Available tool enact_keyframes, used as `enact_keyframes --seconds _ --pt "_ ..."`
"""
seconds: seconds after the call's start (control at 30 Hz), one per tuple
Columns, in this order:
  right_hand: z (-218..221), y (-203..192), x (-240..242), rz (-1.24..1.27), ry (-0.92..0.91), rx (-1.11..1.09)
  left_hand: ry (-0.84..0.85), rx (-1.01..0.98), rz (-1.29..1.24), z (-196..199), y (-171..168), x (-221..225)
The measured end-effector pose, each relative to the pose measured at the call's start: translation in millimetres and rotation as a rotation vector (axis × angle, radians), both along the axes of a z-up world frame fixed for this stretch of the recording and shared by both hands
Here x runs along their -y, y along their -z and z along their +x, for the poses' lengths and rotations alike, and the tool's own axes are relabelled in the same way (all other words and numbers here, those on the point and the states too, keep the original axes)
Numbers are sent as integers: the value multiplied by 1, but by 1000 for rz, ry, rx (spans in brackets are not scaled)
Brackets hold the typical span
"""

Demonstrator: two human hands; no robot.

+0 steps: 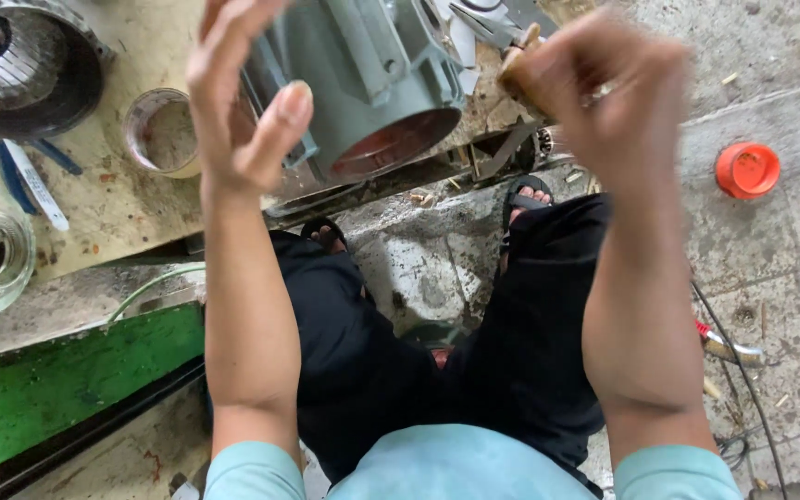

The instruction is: Inserting insulation paper into the slots of an electric motor stator using hands and pliers.

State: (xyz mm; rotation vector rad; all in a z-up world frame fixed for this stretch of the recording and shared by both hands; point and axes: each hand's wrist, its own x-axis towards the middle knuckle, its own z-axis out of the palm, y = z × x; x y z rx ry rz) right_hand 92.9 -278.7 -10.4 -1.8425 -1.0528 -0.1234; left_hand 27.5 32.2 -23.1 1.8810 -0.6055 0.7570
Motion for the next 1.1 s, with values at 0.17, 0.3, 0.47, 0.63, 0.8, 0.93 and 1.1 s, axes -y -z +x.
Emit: enact_keyframes --seconds 0.17,0.3,0.47,0.63,0.8,0.93,1.1 --pt "18 8 -2 -225 275 65 -161 -42 26 -11 1 8" --pt "16 22 -20 -472 441 205 -318 115 101 -17 -5 17" --pt "16 42 -34 -552 381 352 -78 366 -219 -50 -22 68" --pt "6 44 -31 -539 435 444 141 135 311 -74 -20 108" --pt "-4 41 -24 -481 482 495 128 -99 258 -72 11 121" --pt "-14 21 -17 -254 590 472 151 -359 -396 -76 18 137" --pt "-77 -8 -27 61 289 519 95 -311 -606 -90 0 135"
